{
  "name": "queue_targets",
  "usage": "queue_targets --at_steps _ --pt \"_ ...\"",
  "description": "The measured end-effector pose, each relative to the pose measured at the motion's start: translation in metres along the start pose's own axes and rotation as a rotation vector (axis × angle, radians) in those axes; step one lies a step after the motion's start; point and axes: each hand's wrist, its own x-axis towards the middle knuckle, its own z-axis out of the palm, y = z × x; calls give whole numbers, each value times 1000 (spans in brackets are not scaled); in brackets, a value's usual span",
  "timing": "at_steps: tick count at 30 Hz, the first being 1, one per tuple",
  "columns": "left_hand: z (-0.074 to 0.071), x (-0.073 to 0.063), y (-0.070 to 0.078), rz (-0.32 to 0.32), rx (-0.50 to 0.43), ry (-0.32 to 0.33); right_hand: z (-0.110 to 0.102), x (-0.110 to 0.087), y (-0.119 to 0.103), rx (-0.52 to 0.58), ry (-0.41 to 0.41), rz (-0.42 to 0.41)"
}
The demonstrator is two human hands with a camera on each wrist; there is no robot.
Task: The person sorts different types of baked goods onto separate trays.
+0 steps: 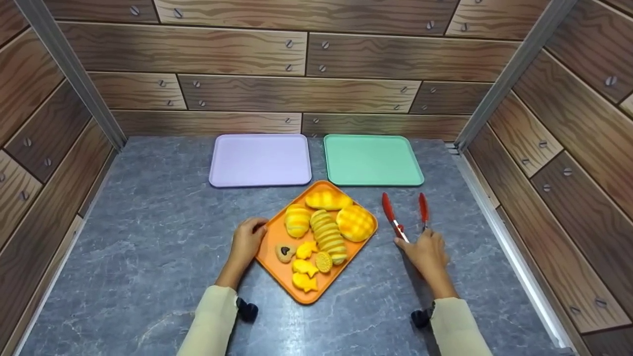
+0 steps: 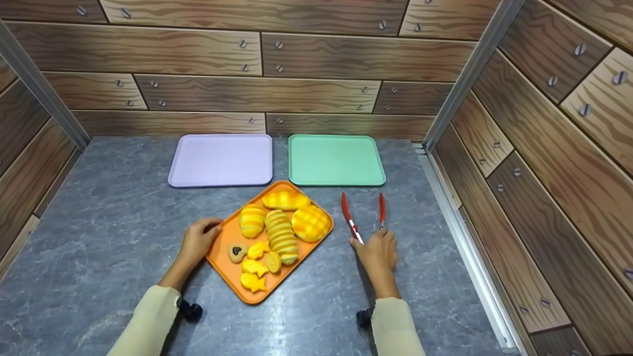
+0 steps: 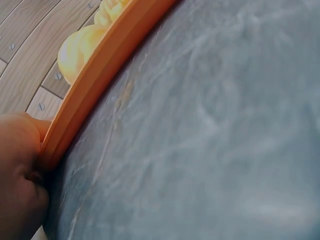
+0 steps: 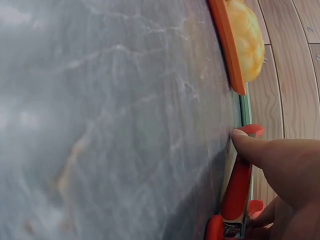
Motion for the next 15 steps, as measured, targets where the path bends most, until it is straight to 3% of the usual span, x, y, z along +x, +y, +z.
queue_targets --at_steps 15 --pt "0 0 -1 -6 -12 -1 -4 -7 7 88 115 -52"
